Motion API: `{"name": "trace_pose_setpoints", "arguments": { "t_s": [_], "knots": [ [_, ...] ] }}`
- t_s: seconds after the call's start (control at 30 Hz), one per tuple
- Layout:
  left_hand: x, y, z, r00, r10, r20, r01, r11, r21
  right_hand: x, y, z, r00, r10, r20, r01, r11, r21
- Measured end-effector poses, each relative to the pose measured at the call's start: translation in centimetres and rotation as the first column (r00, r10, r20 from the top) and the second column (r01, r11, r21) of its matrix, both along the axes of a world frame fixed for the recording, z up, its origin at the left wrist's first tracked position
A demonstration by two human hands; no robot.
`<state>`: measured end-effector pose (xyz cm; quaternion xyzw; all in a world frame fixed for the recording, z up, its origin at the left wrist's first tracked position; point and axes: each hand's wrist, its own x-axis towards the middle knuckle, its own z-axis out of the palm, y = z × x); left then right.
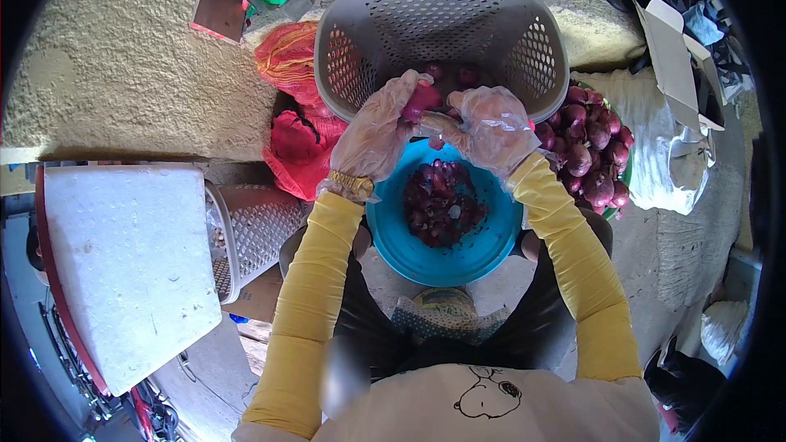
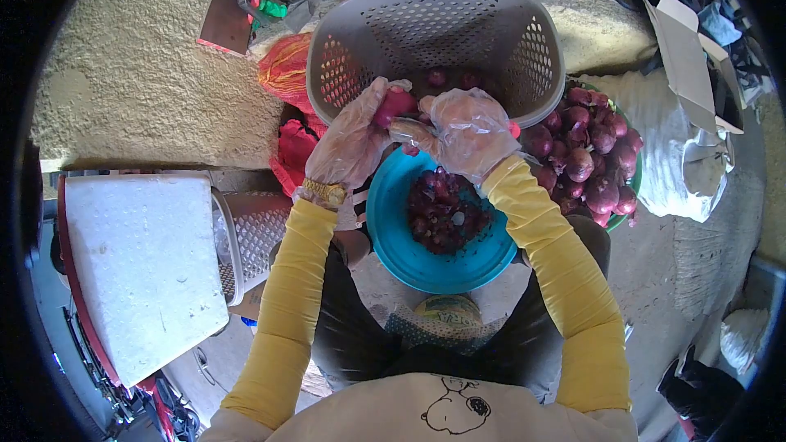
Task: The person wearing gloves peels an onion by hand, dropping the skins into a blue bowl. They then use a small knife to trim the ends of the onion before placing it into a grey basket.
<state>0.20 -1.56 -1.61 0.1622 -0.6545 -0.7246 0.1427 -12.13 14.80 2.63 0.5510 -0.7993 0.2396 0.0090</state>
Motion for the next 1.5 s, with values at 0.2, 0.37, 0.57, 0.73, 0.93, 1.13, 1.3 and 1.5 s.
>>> {"name": "trace_pose_setpoints", "arguments": {
  "t_s": [0.2,0.37,0.57,0.73,0.93,1.13,1.3,1.5],
  "knots": [
    [0.4,0.3,2.0,0.998,0.009,-0.055,0.014,0.914,0.405,0.3,0.0,-0.4,0.994,0.103,-0.044,-0.101,0.993,0.053],
    [0.4,0.1,1.7,0.996,0.033,-0.089,0.027,0.801,0.598,0.3,0.1,-1.2,0.971,0.239,0.014,-0.240,0.970,0.043],
    [0.3,-0.3,1.2,0.992,-0.037,-0.121,0.105,0.771,0.628,0.8,0.3,-0.6,0.911,0.377,0.166,-0.403,0.899,0.173],
    [-0.1,0.1,2.0,0.994,0.083,-0.077,-0.006,0.717,0.697,1.7,0.2,0.4,0.906,0.380,0.189,-0.415,0.885,0.212],
    [0.0,0.1,1.9,0.996,0.051,-0.073,0.013,0.723,0.691,0.5,0.3,1.8,0.918,0.329,0.223,-0.364,0.921,0.137],
    [-0.3,0.6,2.2,0.998,0.032,-0.062,0.032,0.585,0.810,-1.3,0.9,2.4,0.992,0.124,-0.008,-0.123,0.990,0.067],
    [-1.0,1.5,3.4,0.998,0.047,0.029,-0.054,0.692,0.720,-1.5,0.8,2.2,1.000,-0.001,0.012,0.001,1.000,-0.003],
    [-1.5,1.7,3.2,0.999,0.024,-0.027,0.002,0.705,0.709,-2.4,1.0,2.0,0.995,-0.062,0.079,0.068,0.995,-0.075]
  ]
}}
